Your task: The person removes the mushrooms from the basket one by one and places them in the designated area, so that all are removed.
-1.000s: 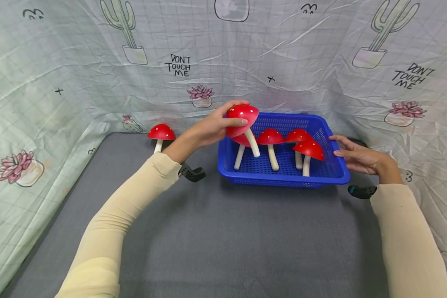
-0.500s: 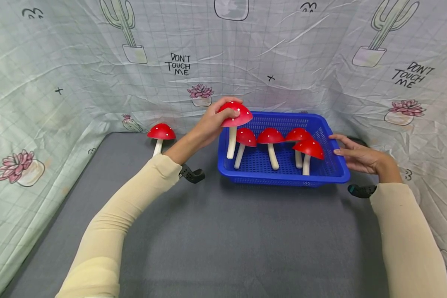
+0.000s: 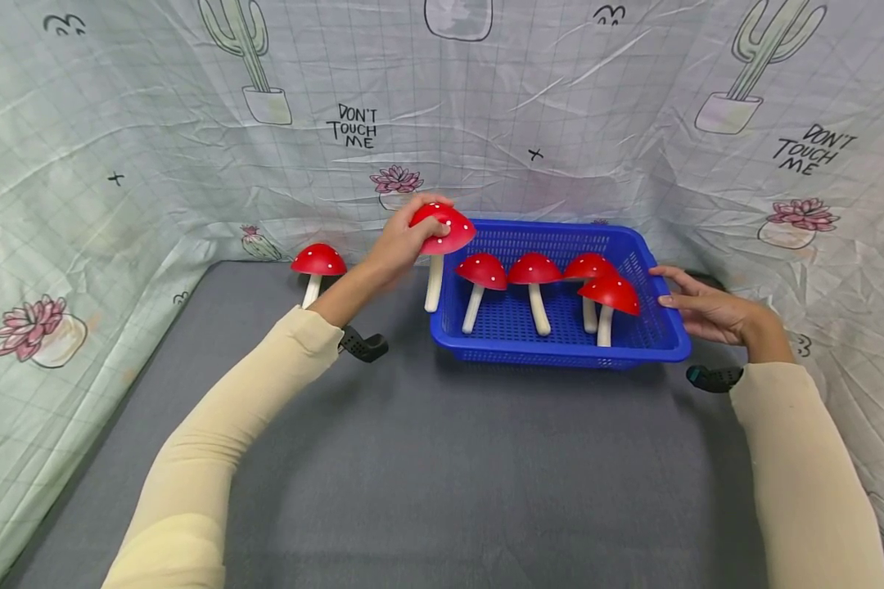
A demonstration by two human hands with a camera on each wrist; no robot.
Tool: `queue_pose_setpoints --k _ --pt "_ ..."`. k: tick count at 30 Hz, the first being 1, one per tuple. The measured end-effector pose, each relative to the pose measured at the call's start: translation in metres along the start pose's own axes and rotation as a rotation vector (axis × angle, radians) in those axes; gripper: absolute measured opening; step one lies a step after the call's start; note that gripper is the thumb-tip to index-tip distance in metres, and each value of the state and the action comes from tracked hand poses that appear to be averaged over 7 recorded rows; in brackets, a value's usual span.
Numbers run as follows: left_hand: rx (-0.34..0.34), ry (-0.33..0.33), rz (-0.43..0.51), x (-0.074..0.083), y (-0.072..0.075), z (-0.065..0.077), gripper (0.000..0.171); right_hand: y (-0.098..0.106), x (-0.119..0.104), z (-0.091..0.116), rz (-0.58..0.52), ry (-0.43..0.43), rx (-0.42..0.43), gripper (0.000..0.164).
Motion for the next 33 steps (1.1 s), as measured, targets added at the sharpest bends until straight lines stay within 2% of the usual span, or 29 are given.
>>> queue_pose_setpoints --k 7,18,24,33 --pt "0.023 -0.005 -0.195 -0.004 0.037 0.008 0.046 0.0 0.001 0.0 0.0 0.0 -0.004 0.051" --pt "0.021 -0.012 -0.422 -0.008 0.088 0.012 0.043 0.002 0.001 -0.002 0.047 0.009 -0.01 0.05" --pt "0.045 -0.004 -0.477 -0.01 0.106 0.01 0.041 0.002 0.001 0.0 0.022 0.008 0.003 0.051" --pt "0.087 0.03 -0.591 -0.027 0.131 0.005 0.039 0.001 0.002 0.0 0.084 0.002 0.031 0.05"
Point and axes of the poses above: each hand's wrist, its own z-axis away from the middle knuckle, its own y-axis out of the back of the hand, x = y × z, the point moved 4 cm from there along -z, towards the middle knuckle, and after that the axes turned 5 degrees about x, right-handed, at the moved point
